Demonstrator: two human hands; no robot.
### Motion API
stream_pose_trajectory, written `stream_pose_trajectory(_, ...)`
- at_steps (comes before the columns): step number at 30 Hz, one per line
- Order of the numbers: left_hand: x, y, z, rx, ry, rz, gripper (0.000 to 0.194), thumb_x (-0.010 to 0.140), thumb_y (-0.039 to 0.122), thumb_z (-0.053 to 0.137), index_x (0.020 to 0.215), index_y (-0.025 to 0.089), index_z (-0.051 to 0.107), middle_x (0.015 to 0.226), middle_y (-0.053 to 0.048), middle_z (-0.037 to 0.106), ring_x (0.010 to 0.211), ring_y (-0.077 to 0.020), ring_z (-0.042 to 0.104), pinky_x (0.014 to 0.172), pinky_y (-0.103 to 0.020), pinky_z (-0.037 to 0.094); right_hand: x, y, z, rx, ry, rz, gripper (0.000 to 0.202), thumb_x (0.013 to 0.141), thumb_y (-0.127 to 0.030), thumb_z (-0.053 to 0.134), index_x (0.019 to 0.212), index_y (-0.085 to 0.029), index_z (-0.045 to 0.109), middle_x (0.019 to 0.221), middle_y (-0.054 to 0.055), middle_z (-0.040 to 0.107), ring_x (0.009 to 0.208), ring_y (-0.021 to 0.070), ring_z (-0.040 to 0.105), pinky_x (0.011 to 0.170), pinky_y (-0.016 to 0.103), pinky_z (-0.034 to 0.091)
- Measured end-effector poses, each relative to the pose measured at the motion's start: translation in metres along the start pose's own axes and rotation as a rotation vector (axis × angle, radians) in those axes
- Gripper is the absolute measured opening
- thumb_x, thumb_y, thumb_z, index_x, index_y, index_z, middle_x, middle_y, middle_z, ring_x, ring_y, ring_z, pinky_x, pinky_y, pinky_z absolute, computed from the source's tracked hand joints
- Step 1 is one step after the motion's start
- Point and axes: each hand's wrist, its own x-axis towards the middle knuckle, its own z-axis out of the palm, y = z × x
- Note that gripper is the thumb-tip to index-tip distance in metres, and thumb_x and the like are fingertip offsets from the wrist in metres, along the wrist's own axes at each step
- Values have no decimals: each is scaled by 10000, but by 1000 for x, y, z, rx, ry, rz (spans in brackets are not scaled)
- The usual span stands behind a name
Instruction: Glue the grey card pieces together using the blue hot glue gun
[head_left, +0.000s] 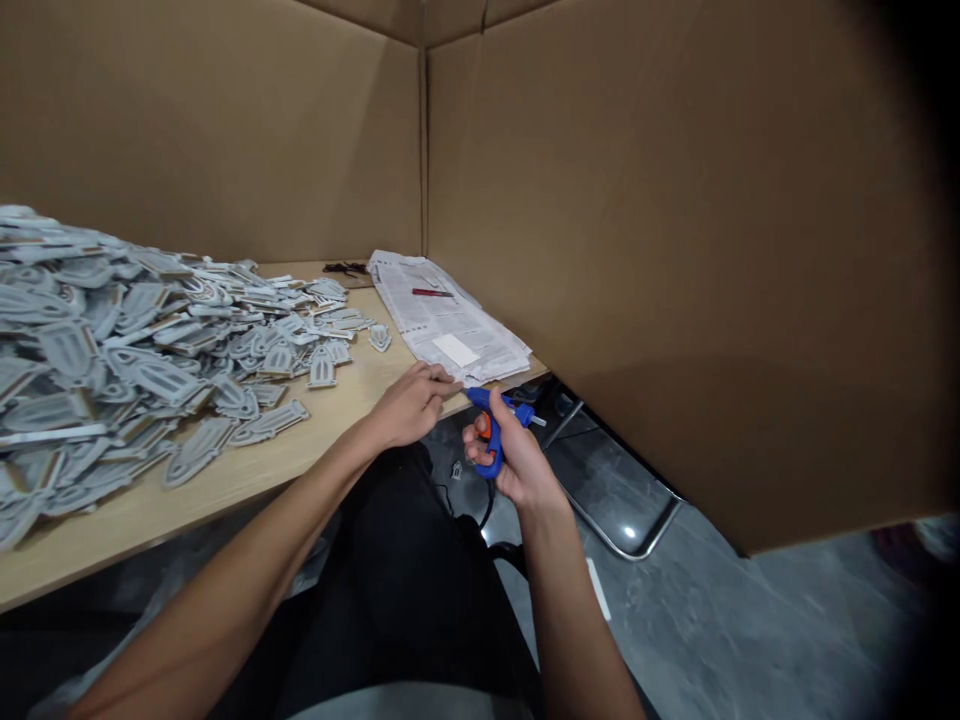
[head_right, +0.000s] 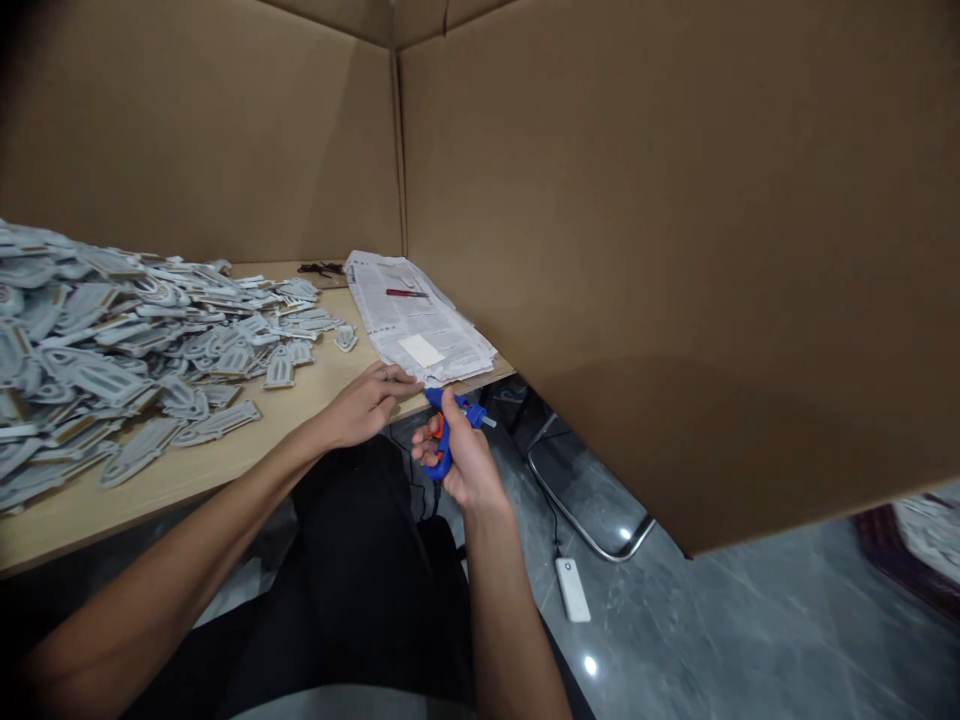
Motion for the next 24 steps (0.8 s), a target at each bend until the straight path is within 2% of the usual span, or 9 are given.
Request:
stream_pose_trajectory(5,-1,3,-1,-6,3,-21,551,869,72,397,1313,122,721,1308,-122,701,1247,-268,590,1143,-452,444,-4,-5,11,164,6,70,626,1123,-522,433,626,-153,525,623,48,579,469,68,527,340,93,329)
stream_pose_trajectory(9,-2,0,0,-32,25,-31,532,855,81,414,1251,163,759,1312,-89,724,1247,-260,619,1123,-458,477,-6,-1,12,77,81,30,603,1107,-527,477,637,-153,536,647,59,611,463,86,565,336,115,347)
stream_pose_trajectory(15,-2,-2,1,-59,53,-32,522,839,91,405,1182,164,791,1298,-87,739,1244,-262,640,1111,-451,502,-8,4,15,-52,126,-49,574,1114,-475,494,645,-149,542,619,61,628,448,127,626,339,145,357)
stream_pose_trajectory(19,-3,0,0,-15,41,5,509,852,86,411,1188,161,786,1282,-99,739,1233,-273,635,1110,-465,499,-4,10,9,-114,86,-93,552,1041,-553,620,663,-155,554,609,57,633,473,155,663,356,153,377)
stream_pose_trajectory(24,-4,3,-1,13,34,17,546,864,54,383,1242,169,760,1275,-100,730,1224,-272,624,1085,-462,517,7,16,-9,-264,-15,-169,606,867,-699,754,660,-166,552,613,48,639,487,176,683,356,160,377)
